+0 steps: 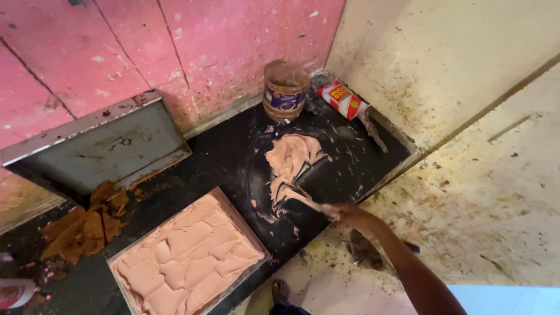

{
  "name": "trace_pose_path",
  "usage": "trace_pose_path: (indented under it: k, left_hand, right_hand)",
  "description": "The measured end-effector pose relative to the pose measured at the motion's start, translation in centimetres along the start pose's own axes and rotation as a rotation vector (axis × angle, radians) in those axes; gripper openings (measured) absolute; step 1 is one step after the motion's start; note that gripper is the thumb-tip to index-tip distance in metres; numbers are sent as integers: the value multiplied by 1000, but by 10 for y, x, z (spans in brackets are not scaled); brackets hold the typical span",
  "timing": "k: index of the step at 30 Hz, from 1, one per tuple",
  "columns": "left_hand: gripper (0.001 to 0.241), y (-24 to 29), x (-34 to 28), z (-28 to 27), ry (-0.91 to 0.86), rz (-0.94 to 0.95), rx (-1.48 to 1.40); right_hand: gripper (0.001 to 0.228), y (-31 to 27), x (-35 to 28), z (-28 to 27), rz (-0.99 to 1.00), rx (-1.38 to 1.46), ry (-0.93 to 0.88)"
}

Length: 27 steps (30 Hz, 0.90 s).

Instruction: The person spreads pink frosting onto a rectangular cake base using a metal spatula. They repeatedly scoop frosting from a countertop pile and smooth it over the cake surface, working to cover the entire top evenly.

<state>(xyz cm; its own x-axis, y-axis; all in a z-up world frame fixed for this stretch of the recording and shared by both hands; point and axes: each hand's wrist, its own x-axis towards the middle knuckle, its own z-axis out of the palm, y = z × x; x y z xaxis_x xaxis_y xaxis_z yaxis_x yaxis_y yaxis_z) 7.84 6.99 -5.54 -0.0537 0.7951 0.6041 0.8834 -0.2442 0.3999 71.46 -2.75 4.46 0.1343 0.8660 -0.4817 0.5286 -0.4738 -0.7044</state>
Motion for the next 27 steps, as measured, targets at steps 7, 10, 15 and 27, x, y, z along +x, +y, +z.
trace_pose_path:
  k: [7,10,15,27]
  left_hand:
    - [54,-38,-36,-55,-49,-37,-66]
    - [54,-35,-37,-67,-85,-131,-87]
    - [52,-11,-31,-84,-46,-156,-90]
    - [51,-11,-31,-95,-111,-219,-159]
  right_hand:
    - [52,-114,-23,55,-88,152,-231]
    - [49,-192,-5,92,-1006,-439,-12]
    - [47,-339,-18,169,-777,-900,-171]
    - [22,-474,-22,350,-937,-1789,-45]
